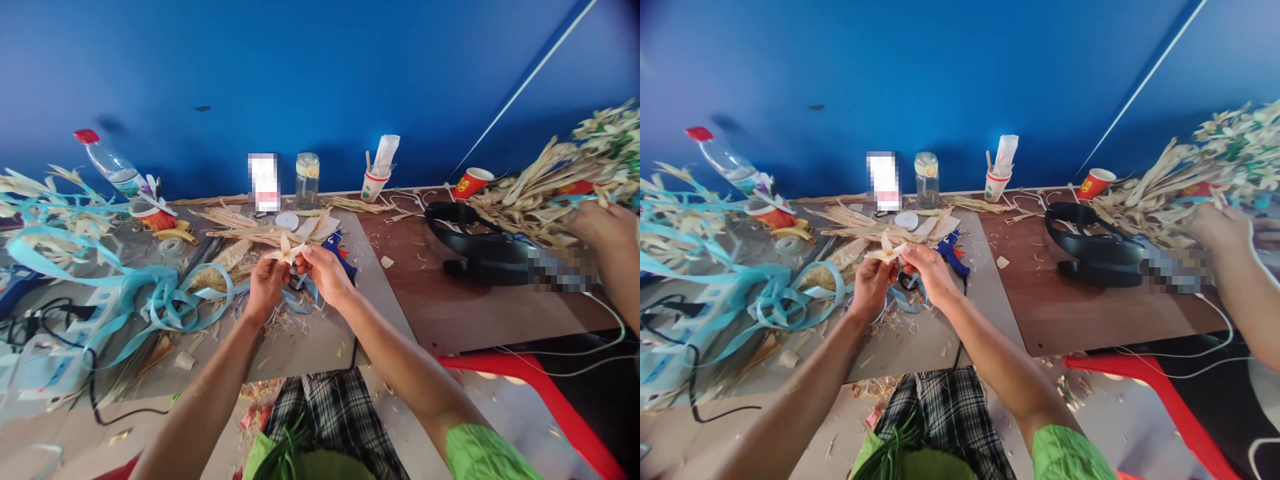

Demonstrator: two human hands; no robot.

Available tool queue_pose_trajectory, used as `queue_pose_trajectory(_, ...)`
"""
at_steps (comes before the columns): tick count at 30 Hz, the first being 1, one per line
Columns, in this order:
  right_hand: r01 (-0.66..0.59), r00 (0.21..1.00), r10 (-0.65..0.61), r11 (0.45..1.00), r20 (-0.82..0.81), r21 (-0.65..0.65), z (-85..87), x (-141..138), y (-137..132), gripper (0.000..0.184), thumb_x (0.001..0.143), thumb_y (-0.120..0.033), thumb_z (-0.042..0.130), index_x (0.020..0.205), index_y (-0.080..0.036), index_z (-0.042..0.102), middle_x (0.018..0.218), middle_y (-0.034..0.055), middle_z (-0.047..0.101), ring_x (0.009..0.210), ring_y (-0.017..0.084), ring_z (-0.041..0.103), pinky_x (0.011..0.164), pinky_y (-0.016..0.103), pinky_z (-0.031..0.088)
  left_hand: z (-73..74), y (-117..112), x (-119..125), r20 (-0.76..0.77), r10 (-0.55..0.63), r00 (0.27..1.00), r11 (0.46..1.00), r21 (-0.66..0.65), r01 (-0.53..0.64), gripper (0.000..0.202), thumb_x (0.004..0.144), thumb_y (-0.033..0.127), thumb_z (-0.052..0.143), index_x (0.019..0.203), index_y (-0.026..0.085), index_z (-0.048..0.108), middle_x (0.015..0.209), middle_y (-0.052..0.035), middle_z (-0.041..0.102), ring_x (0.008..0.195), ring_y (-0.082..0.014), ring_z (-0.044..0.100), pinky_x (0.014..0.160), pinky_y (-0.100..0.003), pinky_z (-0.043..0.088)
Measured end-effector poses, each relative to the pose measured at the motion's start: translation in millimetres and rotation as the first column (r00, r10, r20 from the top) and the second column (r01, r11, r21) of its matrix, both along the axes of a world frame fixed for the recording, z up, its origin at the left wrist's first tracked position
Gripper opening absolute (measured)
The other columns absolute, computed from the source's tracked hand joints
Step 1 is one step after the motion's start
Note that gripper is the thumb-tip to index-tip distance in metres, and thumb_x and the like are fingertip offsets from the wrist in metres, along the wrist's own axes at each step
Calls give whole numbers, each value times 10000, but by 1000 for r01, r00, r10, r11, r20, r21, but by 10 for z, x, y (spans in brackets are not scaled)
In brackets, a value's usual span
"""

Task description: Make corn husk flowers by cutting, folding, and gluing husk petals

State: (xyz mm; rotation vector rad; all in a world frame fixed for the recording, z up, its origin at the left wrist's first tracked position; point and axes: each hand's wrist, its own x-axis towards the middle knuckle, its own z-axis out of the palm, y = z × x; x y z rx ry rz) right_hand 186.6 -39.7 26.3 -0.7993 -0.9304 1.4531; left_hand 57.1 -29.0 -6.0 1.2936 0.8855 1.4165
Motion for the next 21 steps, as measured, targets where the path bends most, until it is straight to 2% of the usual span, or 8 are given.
queue_pose_trajectory(4, 42, 992, -47, 998, 115, 43, 12, -12, -7, 340, 727, -453, 672, 580, -171, 551, 551, -40, 474, 555, 87, 416, 588, 244, 323, -3, -16, -5, -71, 16, 997, 1000, -2, -16, 270, 782, 428, 622, 732, 169, 563, 573, 21, 532, 482, -77, 432, 488, -215, 355)
queue_pose_trajectory(8, 80, 993, -82, 996, 85, 31, 30, -21, 8, 367, 694, -454, 690, 529, -173, 522, 504, -49, 447, 520, 81, 392, 563, 241, 313, -4, -35, -11, -141, -11, 990, 1000, 2, 12, 269, 808, 415, 591, 717, 162, 583, 589, -6, 582, 537, -99, 502, 544, -228, 409)
queue_pose_trajectory(11, 109, 992, -108, 994, 67, -4, 40, -12, 14, 368, 666, -474, 698, 535, -172, 533, 519, -48, 466, 508, 76, 388, 543, 238, 312, 3, -49, 9, -114, -22, 993, 1000, -7, 21, 249, 755, 402, 649, 809, 163, 606, 656, -18, 629, 584, -118, 557, 575, -243, 447)
queue_pose_trajectory(15, 128, 985, -130, 991, 113, 27, 38, -12, 6, 366, 677, -480, 681, 537, -171, 546, 504, -50, 454, 509, 76, 383, 541, 239, 304, -34, -39, 25, -162, 73, 984, 997, 15, -72, 224, 707, 344, 686, 815, 169, 598, 676, -2, 631, 552, -106, 558, 542, -226, 436)
queue_pose_trajectory(19, 126, 981, -133, 991, 138, 53, 39, -18, -4, 349, 683, -472, 677, 548, -172, 562, 491, -52, 435, 509, 80, 374, 535, 240, 290, -93, -20, -13, -338, 201, 920, 979, 94, -179, 129, 755, 294, 618, 732, 172, 584, 573, 21, 594, 496, -100, 529, 502, -214, 394)
queue_pose_trajectory(21, 124, 982, -130, 991, 134, 50, 45, -20, -7, 338, 679, -463, 682, 549, -172, 567, 492, -51, 440, 512, 82, 376, 538, 240, 294, -91, -24, -32, -379, 251, 891, 967, 138, -213, 110, 758, 270, 598, 712, 171, 588, 551, 23, 590, 496, -103, 526, 511, -216, 391)
